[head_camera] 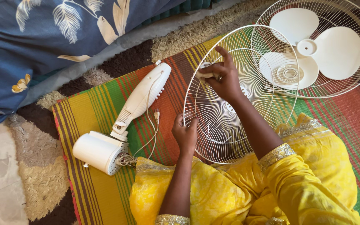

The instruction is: The person sits on a mat and wipes the metal grill of a disassembled electric fan using a white cloth. They clean the outer rim and inner wires of the grill, then briefly handle the central hub of the fan blades.

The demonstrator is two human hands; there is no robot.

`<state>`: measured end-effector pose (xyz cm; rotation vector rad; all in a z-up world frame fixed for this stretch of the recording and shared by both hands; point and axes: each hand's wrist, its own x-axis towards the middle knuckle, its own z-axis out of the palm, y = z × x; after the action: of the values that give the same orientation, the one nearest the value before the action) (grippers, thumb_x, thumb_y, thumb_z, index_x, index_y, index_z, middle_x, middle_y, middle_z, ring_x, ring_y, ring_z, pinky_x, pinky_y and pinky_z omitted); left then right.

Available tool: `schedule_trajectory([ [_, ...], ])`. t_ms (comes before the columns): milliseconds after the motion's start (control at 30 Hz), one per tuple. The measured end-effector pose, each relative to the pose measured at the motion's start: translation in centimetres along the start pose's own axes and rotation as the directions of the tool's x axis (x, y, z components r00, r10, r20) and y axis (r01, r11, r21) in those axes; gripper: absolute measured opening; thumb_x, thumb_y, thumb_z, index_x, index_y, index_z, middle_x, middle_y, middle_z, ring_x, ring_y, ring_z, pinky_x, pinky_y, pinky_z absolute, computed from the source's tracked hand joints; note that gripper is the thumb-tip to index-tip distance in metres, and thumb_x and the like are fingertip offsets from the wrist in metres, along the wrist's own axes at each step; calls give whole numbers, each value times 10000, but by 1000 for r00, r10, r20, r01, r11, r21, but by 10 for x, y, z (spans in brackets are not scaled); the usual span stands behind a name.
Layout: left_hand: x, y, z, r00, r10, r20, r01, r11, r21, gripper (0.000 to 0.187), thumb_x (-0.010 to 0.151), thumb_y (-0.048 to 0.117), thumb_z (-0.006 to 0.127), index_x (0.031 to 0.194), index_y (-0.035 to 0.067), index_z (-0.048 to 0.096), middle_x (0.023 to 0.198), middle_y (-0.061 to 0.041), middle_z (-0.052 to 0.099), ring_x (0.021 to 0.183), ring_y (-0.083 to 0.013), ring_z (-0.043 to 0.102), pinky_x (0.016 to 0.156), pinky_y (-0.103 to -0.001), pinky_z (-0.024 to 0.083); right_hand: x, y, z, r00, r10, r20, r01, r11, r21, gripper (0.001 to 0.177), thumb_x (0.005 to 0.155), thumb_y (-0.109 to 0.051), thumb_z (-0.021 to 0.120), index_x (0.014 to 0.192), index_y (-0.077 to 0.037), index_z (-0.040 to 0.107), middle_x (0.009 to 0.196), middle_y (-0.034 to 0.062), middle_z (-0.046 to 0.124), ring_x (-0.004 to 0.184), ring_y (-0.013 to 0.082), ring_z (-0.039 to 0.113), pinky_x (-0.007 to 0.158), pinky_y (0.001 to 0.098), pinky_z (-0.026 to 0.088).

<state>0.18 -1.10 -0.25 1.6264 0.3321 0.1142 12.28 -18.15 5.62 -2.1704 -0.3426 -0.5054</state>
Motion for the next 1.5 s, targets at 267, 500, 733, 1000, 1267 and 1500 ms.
schedule_trajectory([
  [267, -10, 6, 3, 1000, -6, 20, 9, 985, -170, 201, 837, 56, 740, 1004, 32, 631, 949, -91, 686, 845, -185, 668, 785, -369, 566, 13, -6, -4, 998, 63, -30, -51, 950, 309, 181, 798, -23, 895, 904, -119, 784, 1482, 132, 398, 1080, 184, 712, 861, 316, 640],
  [500, -8, 9, 0, 976, -8, 216, 68, 960, -273, 491, 833, 101, 739, 1284, 1, 572, 1168, -131, 671, 1073, -246, 658, 965, -388, 533, 15, -32, -15, 997, -70, 29, 63, 978, 199, 175, 797, -79, 947, 864, -145, 800, 1449, 108, 421, 1114, 181, 699, 837, 309, 637],
  [733, 5, 36, -24, 914, 121, 387, 4, 951, -309, 920, 795, 268, 739, 1572, 60, 291, 1402, -155, 488, 1252, -255, 547, 1082, -409, 485, -18, -35, -2, 961, -260, 92, 226, 934, 277, 187, 774, -53, 909, 893, -170, 825, 1402, 145, 487, 1196, 287, 653, 882, 352, 633],
  [1000, 16, 39, -53, 957, 14, 288, 84, 943, -323, 810, 904, 426, 701, 1550, 34, 409, 1456, -160, 563, 1352, -248, 555, 1148, -375, 426, -52, -63, 50, 918, -286, 276, 209, 938, 276, 171, 796, 54, 796, 865, -102, 794, 1451, 204, 502, 1206, 307, 649, 867, 342, 681],
  [1267, 21, 30, -47, 985, 64, 158, -12, 950, -313, 577, 1040, 360, 560, 1464, -30, 532, 1283, -112, 660, 1157, -170, 608, 999, -317, 474, -87, -64, 73, 984, -172, 51, 145, 931, 335, 145, 780, 52, 826, 858, -25, 731, 1270, 129, 632, 1159, 267, 691, 814, 308, 639],
  [1500, 21, 0, -38, 982, 156, 104, -83, 861, -502, 554, 1095, 307, 575, 1488, -81, 528, 1201, -116, 648, 1075, -158, 588, 957, -311, 471, -104, -76, 75, 999, 30, 16, -34, 916, 399, 255, 796, 89, 784, 1012, -47, 771, 1173, 96, 696, 872, 169, 747, 624, 257, 600],
])
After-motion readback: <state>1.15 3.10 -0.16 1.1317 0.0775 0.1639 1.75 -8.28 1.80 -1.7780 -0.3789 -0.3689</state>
